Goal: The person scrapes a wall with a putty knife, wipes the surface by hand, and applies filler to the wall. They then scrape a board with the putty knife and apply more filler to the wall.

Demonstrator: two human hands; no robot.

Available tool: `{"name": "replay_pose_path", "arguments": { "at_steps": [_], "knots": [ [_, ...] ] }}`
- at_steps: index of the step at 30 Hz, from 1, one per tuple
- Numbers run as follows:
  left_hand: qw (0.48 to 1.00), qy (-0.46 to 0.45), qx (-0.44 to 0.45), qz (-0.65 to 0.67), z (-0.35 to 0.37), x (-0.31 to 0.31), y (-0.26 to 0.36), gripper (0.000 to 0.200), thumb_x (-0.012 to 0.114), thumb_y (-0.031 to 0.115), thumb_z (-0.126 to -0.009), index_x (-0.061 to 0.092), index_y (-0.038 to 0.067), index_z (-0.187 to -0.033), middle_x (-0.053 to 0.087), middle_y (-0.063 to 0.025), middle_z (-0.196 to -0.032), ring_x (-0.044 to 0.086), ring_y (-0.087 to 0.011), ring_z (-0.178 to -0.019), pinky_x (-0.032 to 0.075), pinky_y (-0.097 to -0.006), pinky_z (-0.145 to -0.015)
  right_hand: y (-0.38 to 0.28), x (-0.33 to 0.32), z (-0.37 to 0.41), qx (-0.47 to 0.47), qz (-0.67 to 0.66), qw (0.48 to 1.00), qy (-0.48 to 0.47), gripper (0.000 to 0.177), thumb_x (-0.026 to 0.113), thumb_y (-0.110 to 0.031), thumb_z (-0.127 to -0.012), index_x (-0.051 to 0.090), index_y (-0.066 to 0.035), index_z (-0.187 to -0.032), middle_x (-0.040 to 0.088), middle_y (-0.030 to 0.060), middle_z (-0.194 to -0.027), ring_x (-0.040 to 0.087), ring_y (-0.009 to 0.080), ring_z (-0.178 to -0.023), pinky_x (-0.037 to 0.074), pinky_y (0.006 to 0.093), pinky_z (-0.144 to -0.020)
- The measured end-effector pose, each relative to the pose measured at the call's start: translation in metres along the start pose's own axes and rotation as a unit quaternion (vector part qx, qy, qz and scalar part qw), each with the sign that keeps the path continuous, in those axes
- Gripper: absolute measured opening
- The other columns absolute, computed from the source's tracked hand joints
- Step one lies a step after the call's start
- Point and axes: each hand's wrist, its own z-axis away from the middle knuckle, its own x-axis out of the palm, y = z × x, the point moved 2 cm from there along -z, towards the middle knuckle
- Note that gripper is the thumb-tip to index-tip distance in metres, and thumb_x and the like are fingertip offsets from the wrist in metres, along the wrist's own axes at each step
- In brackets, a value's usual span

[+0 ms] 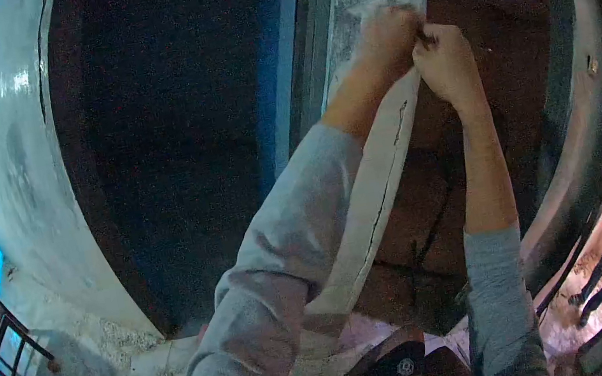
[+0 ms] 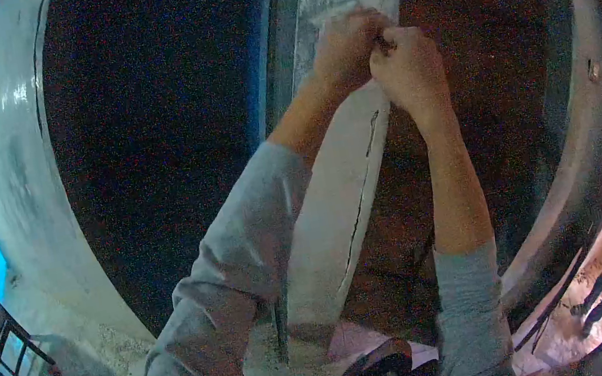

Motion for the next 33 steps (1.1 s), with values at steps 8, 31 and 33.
{"name": "replay_pose_path", "arguments": {
  "at_steps": [8, 31, 33],
  "knots": [
    [1.0, 0.001, -0.001, -0.016, 0.001, -0.001, -0.002, 0.011, 0.065, 0.014, -0.068, 0.067, 0.009, -0.078, 0.065, -0.0146, -0.083, 0.063, -0.0358, -0.085, 0.05, -0.0444, -0.074, -0.002, 0.011, -0.008, -0.036, -0.041, 0.996, 0.072, 0.021, 0.059, -0.017, -0.079, 0.061, 0.004, -0.079, 0.061, 0.0282, -0.081, 0.06, 0.0455, -0.081, 0.048, 0.047, -0.071],
    [0.997, -0.03, -0.004, -0.07, -0.005, 0.003, -0.004, 0.01, 0.065, 0.015, -0.071, 0.071, 0.008, -0.075, 0.066, -0.014, -0.079, 0.067, -0.0317, -0.08, 0.053, -0.041, -0.07, 0.033, 0.014, -0.034, -0.058, 0.011, 0.998, 0.006, 0.026, 0.05, -0.013, -0.09, 0.06, 0.008, -0.103, 0.062, 0.0093, -0.08, 0.047, 0.0108, -0.076, 0.043, 0.0314, -0.072],
    [0.994, -0.032, -0.038, -0.096, -0.008, 0.002, -0.011, 0.01, 0.065, 0.015, -0.07, 0.071, 0.008, -0.075, 0.066, -0.0144, -0.078, 0.067, -0.0332, -0.078, 0.053, -0.0422, -0.07, 0.024, 0.021, -0.035, -0.053, 0.03, 0.998, -0.005, 0.028, 0.05, -0.013, -0.091, 0.06, 0.008, -0.105, 0.063, 0.0104, -0.082, 0.049, 0.0099, -0.078, 0.043, 0.0309, -0.072]
  ]
}}
